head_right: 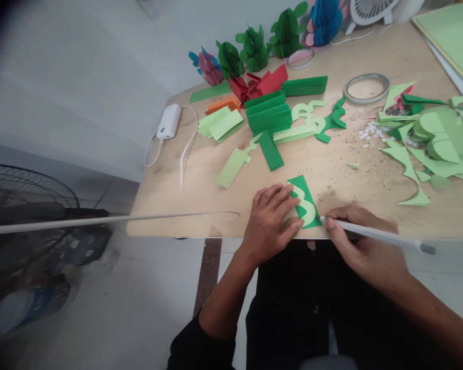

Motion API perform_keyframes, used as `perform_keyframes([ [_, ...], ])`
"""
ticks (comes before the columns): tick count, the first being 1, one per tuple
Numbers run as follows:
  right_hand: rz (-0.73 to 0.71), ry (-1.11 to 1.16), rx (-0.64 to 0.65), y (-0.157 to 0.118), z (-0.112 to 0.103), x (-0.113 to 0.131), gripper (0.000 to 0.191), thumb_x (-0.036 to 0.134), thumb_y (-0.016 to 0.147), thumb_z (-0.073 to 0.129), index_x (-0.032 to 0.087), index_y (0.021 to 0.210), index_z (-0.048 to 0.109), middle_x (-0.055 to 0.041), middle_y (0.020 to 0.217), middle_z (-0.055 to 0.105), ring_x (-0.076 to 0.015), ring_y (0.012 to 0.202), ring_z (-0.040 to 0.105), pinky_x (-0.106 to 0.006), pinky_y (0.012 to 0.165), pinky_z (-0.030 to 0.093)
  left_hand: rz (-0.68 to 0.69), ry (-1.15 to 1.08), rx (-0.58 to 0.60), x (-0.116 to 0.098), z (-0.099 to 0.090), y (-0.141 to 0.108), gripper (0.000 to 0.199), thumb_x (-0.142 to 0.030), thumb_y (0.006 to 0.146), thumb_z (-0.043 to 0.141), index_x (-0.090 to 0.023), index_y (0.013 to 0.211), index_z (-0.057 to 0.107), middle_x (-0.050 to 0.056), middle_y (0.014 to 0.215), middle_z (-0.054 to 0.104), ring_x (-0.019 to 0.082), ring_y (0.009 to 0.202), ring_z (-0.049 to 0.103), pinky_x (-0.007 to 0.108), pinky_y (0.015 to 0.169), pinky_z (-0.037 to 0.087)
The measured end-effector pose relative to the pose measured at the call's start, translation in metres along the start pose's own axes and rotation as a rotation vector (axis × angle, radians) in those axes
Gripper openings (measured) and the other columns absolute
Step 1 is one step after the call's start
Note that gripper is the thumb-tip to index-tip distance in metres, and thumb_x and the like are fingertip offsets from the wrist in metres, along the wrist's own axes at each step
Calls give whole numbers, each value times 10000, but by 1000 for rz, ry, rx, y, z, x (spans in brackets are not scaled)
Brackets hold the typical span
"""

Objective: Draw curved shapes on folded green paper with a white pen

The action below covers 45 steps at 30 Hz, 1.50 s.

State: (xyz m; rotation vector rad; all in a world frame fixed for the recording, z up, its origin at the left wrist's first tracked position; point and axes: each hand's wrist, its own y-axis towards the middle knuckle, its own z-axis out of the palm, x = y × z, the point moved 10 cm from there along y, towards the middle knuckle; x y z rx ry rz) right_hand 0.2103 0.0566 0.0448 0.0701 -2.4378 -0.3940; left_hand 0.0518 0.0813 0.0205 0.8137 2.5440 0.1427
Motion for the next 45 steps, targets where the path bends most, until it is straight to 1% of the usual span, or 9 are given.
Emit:
perform_keyframes([
  [4,2,-12,-7,-1,-1,-1,272,489,853,544,270,771,682,5,711,728,-163,617,671,-284,537,489,-6,6,15,1,2,0,359,-408,943,548,-217,1233,635,78,1456,568,268,1399,426,500,1183,289],
  [14,-2,-31,-24,-2,0,1,259,487,856,553,271,783,675,24,703,726,-144,577,655,-272,535,474,1,-4,2,0,0,0,359,-411,943,550,-211,1229,636,79,1451,572,265,1395,430,493,1180,296],
  [18,7,-42,-41,-2,-2,-1,276,508,854,553,274,787,683,15,712,731,-160,620,673,-279,550,485,2,4,11,0,1,0,353,-400,935,561,-214,1226,637,87,1447,573,267,1394,433,497,1176,303],
  [21,16,-48,-45,-2,-2,-2,273,505,853,552,277,784,686,15,711,730,-159,594,659,-286,540,482,1,3,12,0,2,0,359,-403,935,562,-216,1233,634,85,1452,570,269,1397,430,506,1176,304],
  [28,12,-57,-66,-2,-3,1,275,489,856,546,266,782,688,3,716,736,-160,610,668,-278,522,471,-1,-3,-2,0,1,-1,356,-415,953,533,-215,1228,638,66,1464,564,268,1397,434,498,1184,292],
  [32,-5,-63,-68,-1,-3,4,271,488,858,546,269,777,685,14,702,736,-151,580,658,-275,519,466,-5,-2,7,1,2,-1,362,-420,948,540,-221,1235,635,68,1465,563,269,1403,428,503,1186,289],
  [40,-17,-70,-84,0,-3,6,269,488,871,540,272,799,684,10,738,748,-164,671,695,-277,576,494,-3,-11,-6,0,0,-1,359,-419,955,529,-211,1225,641,66,1462,566,271,1392,437,498,1179,296],
  [45,-11,-81,-92,0,-1,4,292,510,874,534,269,807,685,7,740,744,-157,666,685,-274,585,486,-8,-10,10,1,1,0,359,-422,956,527,-217,1229,639,65,1466,562,267,1395,432,498,1179,289],
])
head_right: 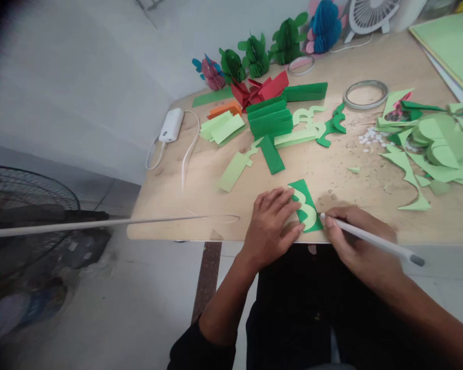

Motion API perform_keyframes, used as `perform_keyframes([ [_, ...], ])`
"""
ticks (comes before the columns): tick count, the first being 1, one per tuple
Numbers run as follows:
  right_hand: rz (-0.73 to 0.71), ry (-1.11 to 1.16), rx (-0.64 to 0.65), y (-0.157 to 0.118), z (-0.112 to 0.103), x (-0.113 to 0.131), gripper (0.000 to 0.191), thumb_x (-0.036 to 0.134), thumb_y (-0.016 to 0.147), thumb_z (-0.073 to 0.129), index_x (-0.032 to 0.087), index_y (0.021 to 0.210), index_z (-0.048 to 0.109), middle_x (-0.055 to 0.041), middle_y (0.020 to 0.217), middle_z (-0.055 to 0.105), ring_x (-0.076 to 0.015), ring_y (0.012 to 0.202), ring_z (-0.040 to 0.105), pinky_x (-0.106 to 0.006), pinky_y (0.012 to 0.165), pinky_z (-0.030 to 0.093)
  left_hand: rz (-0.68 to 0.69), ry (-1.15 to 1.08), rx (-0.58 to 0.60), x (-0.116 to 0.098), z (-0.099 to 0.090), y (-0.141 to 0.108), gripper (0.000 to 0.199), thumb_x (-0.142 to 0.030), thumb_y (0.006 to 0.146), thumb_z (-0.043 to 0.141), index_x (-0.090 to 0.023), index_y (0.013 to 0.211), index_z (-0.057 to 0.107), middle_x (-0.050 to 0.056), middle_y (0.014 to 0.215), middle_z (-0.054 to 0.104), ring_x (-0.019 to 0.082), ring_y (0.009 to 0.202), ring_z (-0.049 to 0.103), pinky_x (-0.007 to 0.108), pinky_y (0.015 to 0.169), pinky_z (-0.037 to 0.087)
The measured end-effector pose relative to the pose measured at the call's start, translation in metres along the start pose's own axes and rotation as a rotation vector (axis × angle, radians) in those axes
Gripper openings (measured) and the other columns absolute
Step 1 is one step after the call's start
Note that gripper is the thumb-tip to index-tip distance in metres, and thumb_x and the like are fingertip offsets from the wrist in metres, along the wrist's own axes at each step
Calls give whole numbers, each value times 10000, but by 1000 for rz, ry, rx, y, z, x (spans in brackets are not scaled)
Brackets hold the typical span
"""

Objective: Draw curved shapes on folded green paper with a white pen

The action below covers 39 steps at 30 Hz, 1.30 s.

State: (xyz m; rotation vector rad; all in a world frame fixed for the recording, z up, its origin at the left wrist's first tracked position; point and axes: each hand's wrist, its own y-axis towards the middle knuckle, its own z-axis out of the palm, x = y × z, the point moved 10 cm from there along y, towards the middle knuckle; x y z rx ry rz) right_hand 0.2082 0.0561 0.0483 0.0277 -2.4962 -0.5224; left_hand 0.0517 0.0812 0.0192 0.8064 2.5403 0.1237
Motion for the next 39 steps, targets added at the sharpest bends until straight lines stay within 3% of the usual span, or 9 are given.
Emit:
perform_keyframes([
  [15,81,0,19,-4,5,-12,325,535,861,558,242,847,698,-19,794,752,-152,712,687,-270,622,495,9,4,-15,-1,-1,0,354,-415,959,518,-215,1228,633,62,1464,561,268,1394,428,502,1169,299],
  [25,29,58,11,-3,2,-4,273,459,893,567,236,939,718,-19,882,772,-153,827,718,-265,741,538,10,4,-18,-1,-1,0,349,-405,954,531,-210,1223,638,62,1462,563,268,1392,430,497,1172,296],
  [31,-208,48,69,-2,3,16,206,302,923,539,237,1046,691,-15,975,770,-146,894,717,-269,786,541,2,4,-6,-1,0,1,352,-403,946,545,-210,1225,639,69,1456,564,268,1394,426,502,1175,300],
  [39,-433,124,91,-6,9,36,348,154,851,610,275,1175,644,-2,924,751,-164,788,681,-341,770,548,12,31,1,-2,0,2,364,-417,937,550,-214,1228,629,78,1450,564,271,1389,421,501,1165,316],
])
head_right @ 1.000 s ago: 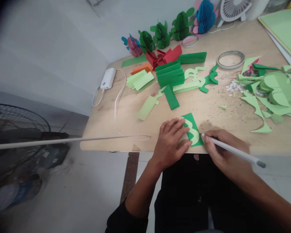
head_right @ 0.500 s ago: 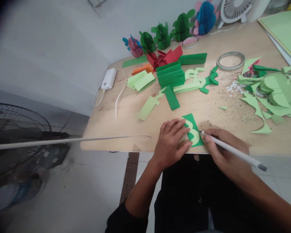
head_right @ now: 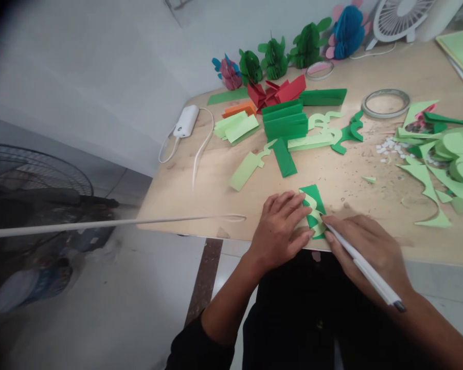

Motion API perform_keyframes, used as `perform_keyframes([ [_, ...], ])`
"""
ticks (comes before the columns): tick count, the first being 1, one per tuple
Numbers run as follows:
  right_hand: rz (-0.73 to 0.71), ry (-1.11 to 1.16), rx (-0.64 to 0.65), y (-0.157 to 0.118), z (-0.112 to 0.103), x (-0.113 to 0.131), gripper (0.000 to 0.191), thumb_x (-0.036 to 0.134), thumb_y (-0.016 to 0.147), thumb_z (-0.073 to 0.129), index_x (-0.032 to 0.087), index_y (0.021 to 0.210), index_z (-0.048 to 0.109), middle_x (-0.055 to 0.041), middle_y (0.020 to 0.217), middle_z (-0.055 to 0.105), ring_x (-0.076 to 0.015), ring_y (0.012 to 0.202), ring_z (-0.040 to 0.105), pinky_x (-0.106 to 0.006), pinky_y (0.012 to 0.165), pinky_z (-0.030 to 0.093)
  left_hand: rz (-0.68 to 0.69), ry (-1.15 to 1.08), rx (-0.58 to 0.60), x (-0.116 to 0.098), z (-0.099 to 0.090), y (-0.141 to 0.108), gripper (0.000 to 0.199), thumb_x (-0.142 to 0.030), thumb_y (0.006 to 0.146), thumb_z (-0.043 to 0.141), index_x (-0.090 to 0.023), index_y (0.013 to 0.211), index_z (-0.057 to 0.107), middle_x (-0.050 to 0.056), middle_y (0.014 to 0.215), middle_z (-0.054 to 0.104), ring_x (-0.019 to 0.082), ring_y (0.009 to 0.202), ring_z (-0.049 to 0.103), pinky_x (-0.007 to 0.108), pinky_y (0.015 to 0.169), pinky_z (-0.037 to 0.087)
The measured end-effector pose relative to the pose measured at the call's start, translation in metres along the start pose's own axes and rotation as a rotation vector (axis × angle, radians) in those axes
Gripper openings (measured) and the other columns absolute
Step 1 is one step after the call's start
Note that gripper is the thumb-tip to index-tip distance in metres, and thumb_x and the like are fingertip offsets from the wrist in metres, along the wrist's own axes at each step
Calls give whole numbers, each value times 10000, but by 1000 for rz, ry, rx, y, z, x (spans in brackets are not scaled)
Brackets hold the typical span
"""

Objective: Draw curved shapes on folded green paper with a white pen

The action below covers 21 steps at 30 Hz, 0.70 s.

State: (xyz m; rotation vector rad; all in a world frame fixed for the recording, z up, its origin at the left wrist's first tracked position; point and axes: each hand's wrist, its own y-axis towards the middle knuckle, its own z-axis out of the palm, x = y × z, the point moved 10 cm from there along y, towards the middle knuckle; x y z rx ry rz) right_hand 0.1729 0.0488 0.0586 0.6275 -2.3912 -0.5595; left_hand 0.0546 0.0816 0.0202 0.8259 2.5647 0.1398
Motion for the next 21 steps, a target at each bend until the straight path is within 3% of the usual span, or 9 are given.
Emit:
perform_keyframes([
  [6,-34,-5,-33,-1,-1,2,355,129,822,638,231,1162,659,-26,943,758,-176,802,686,-357,773,547,14,4,-16,0,-1,0,357,-429,938,545,-193,1195,618,81,1445,568,266,1391,418,488,1168,314],
  [16,3,-1,-31,2,-4,-1,280,218,842,620,261,1114,668,-18,914,756,-184,796,702,-353,766,565,27,30,-7,-2,-1,-1,356,-445,961,497,-199,1183,628,74,1476,547,256,1394,424,478,1153,327],
  [21,-50,-43,-22,6,1,3,311,200,845,625,247,1151,652,-27,939,759,-177,812,693,-349,774,563,30,40,-10,-2,-2,-2,359,-434,962,502,-194,1200,622,63,1484,539,251,1400,416,470,1165,316],
])
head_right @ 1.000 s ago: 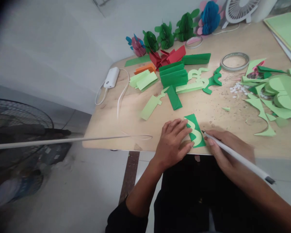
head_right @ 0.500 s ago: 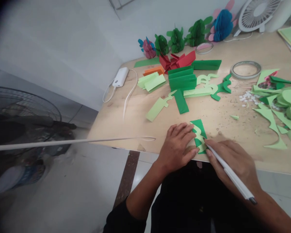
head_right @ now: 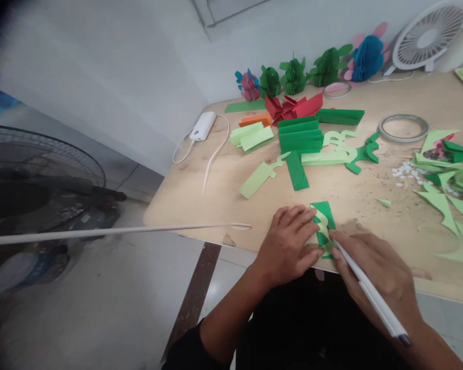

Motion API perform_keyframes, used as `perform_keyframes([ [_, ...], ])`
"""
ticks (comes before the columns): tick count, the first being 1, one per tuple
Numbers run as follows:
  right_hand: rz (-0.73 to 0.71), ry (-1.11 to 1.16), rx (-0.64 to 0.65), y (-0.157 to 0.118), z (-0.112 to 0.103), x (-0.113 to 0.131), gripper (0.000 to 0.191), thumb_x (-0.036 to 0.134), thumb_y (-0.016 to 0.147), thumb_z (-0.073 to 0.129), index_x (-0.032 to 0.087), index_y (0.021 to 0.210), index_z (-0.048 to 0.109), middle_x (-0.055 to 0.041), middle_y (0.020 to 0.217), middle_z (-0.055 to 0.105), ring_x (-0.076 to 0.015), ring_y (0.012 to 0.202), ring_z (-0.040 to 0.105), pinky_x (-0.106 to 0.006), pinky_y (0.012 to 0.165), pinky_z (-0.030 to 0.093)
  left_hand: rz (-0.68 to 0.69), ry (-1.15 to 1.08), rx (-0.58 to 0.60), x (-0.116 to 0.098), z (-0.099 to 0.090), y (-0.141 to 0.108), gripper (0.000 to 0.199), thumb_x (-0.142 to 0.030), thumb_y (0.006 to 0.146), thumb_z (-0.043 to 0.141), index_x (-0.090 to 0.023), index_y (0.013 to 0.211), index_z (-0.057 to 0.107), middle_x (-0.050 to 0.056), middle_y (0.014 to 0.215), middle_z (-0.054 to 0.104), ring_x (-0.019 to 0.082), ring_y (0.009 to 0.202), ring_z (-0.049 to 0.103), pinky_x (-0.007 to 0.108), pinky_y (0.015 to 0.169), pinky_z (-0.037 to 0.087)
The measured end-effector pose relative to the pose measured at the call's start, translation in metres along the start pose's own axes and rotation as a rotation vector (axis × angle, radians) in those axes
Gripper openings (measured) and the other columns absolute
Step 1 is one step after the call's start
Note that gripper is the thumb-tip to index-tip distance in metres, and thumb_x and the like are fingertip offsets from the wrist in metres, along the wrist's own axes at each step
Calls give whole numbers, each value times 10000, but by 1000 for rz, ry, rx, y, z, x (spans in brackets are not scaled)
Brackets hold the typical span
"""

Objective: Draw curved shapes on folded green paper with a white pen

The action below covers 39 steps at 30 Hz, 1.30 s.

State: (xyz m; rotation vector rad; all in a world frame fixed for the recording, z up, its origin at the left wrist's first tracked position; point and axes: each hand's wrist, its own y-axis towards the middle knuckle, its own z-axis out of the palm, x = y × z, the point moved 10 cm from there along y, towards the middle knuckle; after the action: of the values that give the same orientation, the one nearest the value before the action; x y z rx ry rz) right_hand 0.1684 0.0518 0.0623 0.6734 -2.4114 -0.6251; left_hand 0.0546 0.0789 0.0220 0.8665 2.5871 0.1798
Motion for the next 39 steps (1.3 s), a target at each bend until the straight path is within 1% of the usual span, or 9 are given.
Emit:
perform_keyframes([
  [6,-81,-65,-2,1,4,6,334,206,852,623,231,1184,643,-39,937,756,-175,816,686,-347,780,540,5,-4,-19,-1,-2,0,354,-423,965,491,-196,1206,615,61,1470,549,260,1402,410,470,1168,306],
  [11,-89,-86,-25,-1,3,6,360,193,833,639,249,1189,646,-27,920,760,-181,795,685,-351,768,530,2,1,-15,0,-1,0,362,-430,958,501,-193,1208,613,78,1482,534,256,1416,394,471,1176,308],
  [15,-106,-89,-34,-3,3,7,391,172,824,642,233,1210,641,-43,915,758,-188,793,682,-356,762,532,-3,7,-8,0,-1,0,354,-427,951,516,-193,1197,615,94,1489,519,257,1424,385,474,1170,321],
  [19,-66,-82,-27,-4,5,1,377,193,830,640,255,1201,651,-26,925,762,-184,795,689,-354,770,532,-10,11,6,0,0,1,363,-430,939,540,-199,1209,614,100,1495,507,263,1423,379,475,1163,334],
  [24,-37,-48,-26,-4,4,-1,374,178,809,658,239,1179,670,-25,910,763,-180,777,685,-344,755,526,-18,21,-14,0,-1,2,364,-448,933,542,-206,1192,627,100,1493,499,300,1400,401,473,1147,346],
  [27,-30,-44,-22,-2,3,0,370,185,816,653,244,1181,664,-29,916,761,-182,786,685,-345,751,527,-26,26,-10,1,-1,2,343,-450,939,532,-227,1177,637,94,1483,507,314,1392,407,512,1137,338],
  [31,-31,-57,-26,-1,3,1,347,194,826,642,244,1168,664,-24,884,751,-170,767,676,-329,728,525,-29,42,31,2,-2,4,340,-452,942,536,-254,1198,639,85,1489,504,327,1395,395,577,1123,315],
  [36,-34,-74,-25,-2,4,0,334,205,832,637,245,1163,658,-28,890,757,-172,767,682,-338,724,529,-8,41,72,3,-2,5,352,-464,943,534,-255,1206,638,84,1493,501,329,1383,403,593,1114,315],
  [39,-9,-60,-18,-3,5,-3,305,223,829,643,263,1131,668,-21,883,760,-174,754,687,-341,719,533,-10,30,62,5,-1,4,350,-474,942,531,-248,1186,639,80,1489,509,325,1388,395,590,1123,305],
])
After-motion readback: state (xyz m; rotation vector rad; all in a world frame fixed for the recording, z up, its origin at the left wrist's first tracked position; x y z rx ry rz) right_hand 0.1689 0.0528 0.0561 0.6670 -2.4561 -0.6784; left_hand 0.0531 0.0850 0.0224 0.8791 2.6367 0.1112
